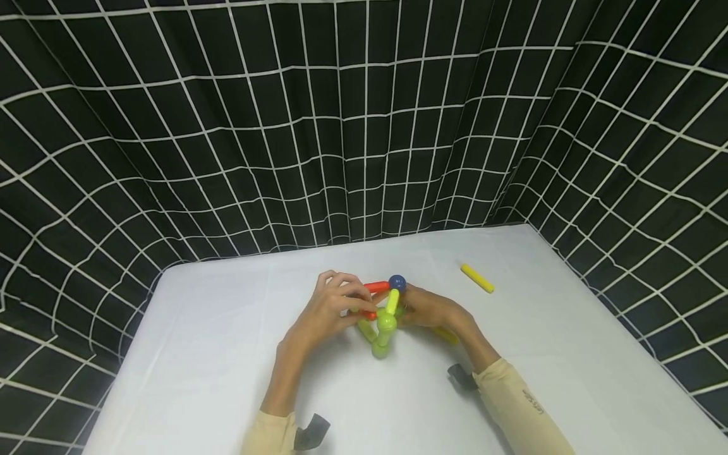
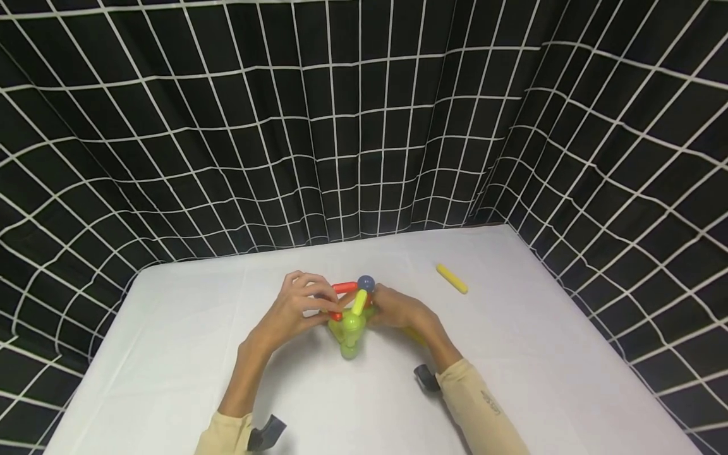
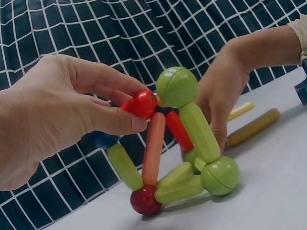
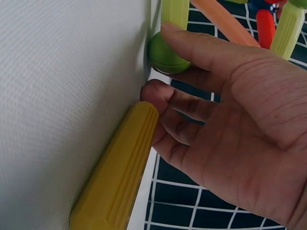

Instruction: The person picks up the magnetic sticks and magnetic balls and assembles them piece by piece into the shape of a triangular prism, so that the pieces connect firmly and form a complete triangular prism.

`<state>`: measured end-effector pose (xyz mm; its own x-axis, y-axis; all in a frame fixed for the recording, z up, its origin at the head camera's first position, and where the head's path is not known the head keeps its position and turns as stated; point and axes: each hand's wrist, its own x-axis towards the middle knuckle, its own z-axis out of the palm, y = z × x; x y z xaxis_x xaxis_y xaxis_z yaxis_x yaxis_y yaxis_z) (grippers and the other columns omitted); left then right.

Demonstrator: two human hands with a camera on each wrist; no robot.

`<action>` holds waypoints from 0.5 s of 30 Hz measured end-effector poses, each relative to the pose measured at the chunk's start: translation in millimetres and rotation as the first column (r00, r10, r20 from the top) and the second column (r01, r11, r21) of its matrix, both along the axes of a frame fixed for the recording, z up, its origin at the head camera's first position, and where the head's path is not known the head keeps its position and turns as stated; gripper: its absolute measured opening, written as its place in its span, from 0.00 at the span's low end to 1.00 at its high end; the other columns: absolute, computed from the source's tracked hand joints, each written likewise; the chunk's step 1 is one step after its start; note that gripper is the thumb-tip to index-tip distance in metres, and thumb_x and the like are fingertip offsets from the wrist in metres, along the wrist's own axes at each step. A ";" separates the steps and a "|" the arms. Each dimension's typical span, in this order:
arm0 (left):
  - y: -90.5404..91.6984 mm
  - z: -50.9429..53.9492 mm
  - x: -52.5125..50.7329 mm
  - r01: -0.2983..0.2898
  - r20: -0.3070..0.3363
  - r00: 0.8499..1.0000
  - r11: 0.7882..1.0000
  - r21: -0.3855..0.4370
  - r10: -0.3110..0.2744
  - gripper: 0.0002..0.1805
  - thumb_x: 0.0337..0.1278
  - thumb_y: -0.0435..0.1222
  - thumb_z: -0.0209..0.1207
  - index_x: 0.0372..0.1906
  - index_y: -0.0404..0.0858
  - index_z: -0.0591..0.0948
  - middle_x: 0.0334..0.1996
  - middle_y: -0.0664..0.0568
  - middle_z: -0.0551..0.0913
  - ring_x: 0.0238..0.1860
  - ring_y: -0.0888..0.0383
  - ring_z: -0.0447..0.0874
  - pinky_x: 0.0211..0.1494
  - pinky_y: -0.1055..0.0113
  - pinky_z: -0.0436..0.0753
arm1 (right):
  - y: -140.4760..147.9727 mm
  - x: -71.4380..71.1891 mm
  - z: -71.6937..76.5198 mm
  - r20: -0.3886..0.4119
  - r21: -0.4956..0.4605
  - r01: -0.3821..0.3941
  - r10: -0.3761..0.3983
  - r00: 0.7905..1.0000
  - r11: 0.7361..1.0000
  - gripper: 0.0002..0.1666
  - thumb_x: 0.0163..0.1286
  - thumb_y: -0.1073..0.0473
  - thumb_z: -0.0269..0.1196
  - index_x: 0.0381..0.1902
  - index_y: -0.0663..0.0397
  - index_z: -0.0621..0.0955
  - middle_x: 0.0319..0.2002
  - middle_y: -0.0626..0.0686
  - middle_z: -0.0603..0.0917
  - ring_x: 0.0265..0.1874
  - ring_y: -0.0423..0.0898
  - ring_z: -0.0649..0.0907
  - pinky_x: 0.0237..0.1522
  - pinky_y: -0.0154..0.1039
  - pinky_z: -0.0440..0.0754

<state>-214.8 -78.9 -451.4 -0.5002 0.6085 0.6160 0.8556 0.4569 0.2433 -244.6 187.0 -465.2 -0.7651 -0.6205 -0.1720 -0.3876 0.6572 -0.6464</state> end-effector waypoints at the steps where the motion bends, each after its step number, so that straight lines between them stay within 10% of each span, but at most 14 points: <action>1: 0.7 -1.1 -0.4 -0.001 0.002 1.000 1.000 0.003 0.001 0.13 0.46 0.36 0.80 0.38 0.54 0.93 0.43 0.60 0.90 0.57 0.55 0.79 0.65 0.44 0.70 | -0.5 -0.1 -0.3 -0.001 -0.004 -0.004 0.004 1.000 1.000 0.31 0.68 0.63 0.71 0.68 0.50 0.78 0.70 0.59 0.76 0.74 0.62 0.72 0.76 0.62 0.70; 12: 9.6 -5.1 1.1 -0.010 0.108 0.994 0.999 0.031 0.007 0.18 0.49 0.38 0.79 0.47 0.52 0.91 0.53 0.54 0.84 0.63 0.50 0.75 0.68 0.44 0.69 | -1.5 2.8 -0.1 0.012 0.032 0.042 -0.043 0.999 0.999 0.33 0.71 0.59 0.70 0.72 0.43 0.75 0.73 0.57 0.72 0.77 0.59 0.69 0.78 0.64 0.67; 15: 6.2 -14.0 -0.1 -0.057 0.347 0.937 0.997 0.061 0.032 0.32 0.48 0.40 0.80 0.61 0.49 0.82 0.62 0.51 0.79 0.68 0.49 0.72 0.73 0.42 0.71 | 1.3 2.0 3.1 -0.001 0.063 0.031 -0.031 1.000 0.998 0.32 0.73 0.59 0.67 0.72 0.53 0.74 0.66 0.59 0.78 0.69 0.58 0.77 0.73 0.59 0.74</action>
<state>-214.9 -72.7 -465.4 -0.7151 0.5431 0.4401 0.6925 0.4643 0.5521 -242.6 188.4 -462.2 -0.7836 -0.5847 -0.2099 -0.3670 0.7083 -0.6030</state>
